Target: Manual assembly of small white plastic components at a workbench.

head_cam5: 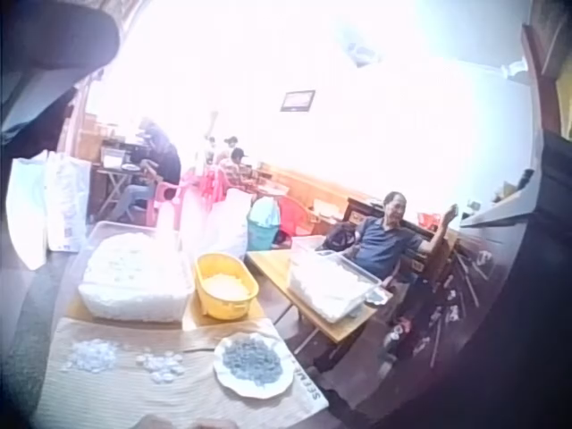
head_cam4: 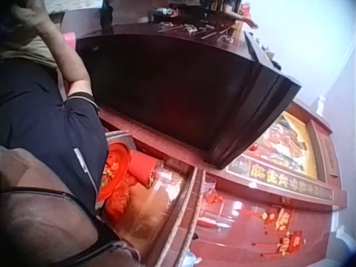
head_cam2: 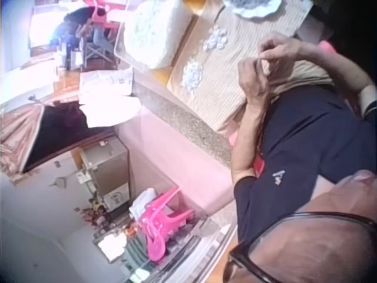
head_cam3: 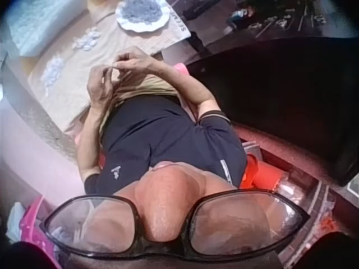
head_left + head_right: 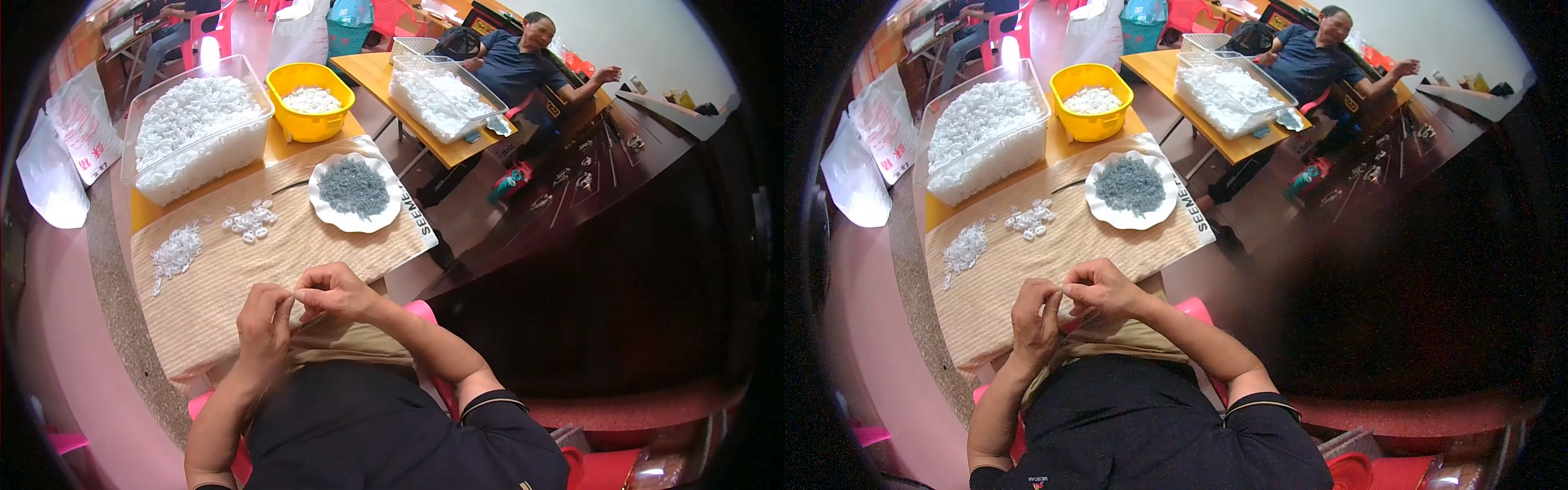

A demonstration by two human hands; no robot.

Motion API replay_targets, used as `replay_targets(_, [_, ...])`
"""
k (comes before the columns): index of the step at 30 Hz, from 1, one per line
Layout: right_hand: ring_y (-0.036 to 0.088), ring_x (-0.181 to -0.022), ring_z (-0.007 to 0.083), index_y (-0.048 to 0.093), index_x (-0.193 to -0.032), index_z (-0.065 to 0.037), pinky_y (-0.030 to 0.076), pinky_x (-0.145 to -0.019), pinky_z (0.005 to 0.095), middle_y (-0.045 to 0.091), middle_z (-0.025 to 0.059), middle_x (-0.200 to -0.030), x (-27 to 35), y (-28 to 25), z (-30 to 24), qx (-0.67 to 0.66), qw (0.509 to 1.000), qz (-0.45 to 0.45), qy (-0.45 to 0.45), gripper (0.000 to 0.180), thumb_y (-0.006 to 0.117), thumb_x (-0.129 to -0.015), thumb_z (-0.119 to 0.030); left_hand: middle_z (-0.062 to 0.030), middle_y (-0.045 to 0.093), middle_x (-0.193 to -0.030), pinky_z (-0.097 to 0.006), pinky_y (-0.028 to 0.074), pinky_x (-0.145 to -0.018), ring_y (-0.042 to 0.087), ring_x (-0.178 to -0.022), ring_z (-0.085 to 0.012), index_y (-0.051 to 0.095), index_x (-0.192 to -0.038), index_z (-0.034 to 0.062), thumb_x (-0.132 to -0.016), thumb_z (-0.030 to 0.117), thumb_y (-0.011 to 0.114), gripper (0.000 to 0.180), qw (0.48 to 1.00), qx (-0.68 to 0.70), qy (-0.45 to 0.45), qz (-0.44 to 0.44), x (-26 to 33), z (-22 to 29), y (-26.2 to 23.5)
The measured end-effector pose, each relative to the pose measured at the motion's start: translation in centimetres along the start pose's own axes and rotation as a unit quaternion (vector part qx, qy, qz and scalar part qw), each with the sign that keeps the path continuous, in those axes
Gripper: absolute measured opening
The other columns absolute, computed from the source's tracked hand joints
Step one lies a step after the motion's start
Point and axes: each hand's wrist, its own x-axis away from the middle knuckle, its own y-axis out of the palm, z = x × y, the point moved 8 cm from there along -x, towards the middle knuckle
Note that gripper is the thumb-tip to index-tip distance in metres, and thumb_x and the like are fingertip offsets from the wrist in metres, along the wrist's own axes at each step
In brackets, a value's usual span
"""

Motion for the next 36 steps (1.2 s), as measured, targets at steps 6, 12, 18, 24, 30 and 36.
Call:
replay_targets(6, [0.061,-0.07,0.0074,0.062,-0.095,0.002,0.051,-0.063,0.0216,0.063,0.0013,-0.08,-0.1,0.0,0.1,-0.027,0.999,-0.027,-0.009,0.018,0.062,-0.093,-0.016,-0.0136,0.057,-0.084,-0.03,0.049,-0.065,0.059,-0.073,-0.0232,0.059,-0.088,-0.0009,-0.082,-0.005,0.064,0.009,0.999,0.029,-0.021,-0.009,0.0,-0.4,0.1])
replay_targets(12, [0.062,-0.07,0.0081,0.062,-0.095,0.002,0.052,-0.065,0.0225,0.063,0.0018,-0.08,-0.1,-0.2,0.0,-0.025,0.999,-0.042,-0.004,0.017,0.063,-0.092,-0.015,-0.0136,0.058,-0.084,-0.031,0.05,-0.065,0.06,-0.072,-0.023,0.059,-0.088,-0.001,-0.081,-0.004,0.065,0.01,0.999,0.036,-0.023,-0.021,0.1,-0.5,0.2])
replay_targets(18, [0.062,-0.07,0.0084,0.062,-0.095,0.002,0.052,-0.065,0.0228,0.064,0.0023,-0.078,0.1,0.0,-0.9,0.022,0.998,-0.058,-0.021,0.02,0.062,-0.094,-0.018,-0.014,0.058,-0.084,-0.031,0.049,-0.064,0.06,-0.072,-0.0238,0.058,-0.09,-0.0004,-0.082,-0.005,0.064,0.011,1.0,0.011,0.006,-0.029,-0.1,-0.3,0.2])
replay_targets(24, [0.059,-0.065,0.0059,0.064,-0.091,0.001,0.05,-0.058,0.0217,0.062,0.0,-0.072,0.0,-0.1,-0.7,0.035,0.998,-0.041,-0.025,0.022,0.06,-0.095,-0.02,-0.0158,0.057,-0.083,-0.035,0.047,-0.063,0.059,-0.072,-0.029,0.058,-0.089,-0.0007,-0.082,-0.005,0.062,0.009,0.999,-0.015,0.026,-0.022,-0.2,0.2,0.3])
replay_targets(30, [0.061,-0.068,0.0077,0.062,-0.095,0.002,0.052,-0.063,0.0224,0.063,0.0014,-0.078,-0.2,0.3,0.1,0.019,0.999,-0.039,-0.022,0.019,0.061,-0.094,-0.017,-0.0168,0.057,-0.085,-0.039,0.047,-0.063,0.058,-0.073,-0.0323,0.058,-0.088,-0.0014,-0.085,-0.003,0.059,0.004,0.999,-0.039,0.036,-0.012,-0.2,0.7,0.1])
replay_targets(36, [0.061,-0.069,0.007,0.061,-0.095,0.001,0.052,-0.063,0.0222,0.062,0.0008,-0.079,-0.2,0.4,0.0,0.04,0.998,-0.01,-0.037,0.012,0.061,-0.093,-0.011,-0.0179,0.055,-0.081,-0.039,0.044,-0.062,0.055,-0.071,-0.0335,0.054,-0.087,-0.0013,-0.087,-0.001,0.057,0.003,0.999,-0.027,0.022,-0.003,-0.2,0.5,0.0])
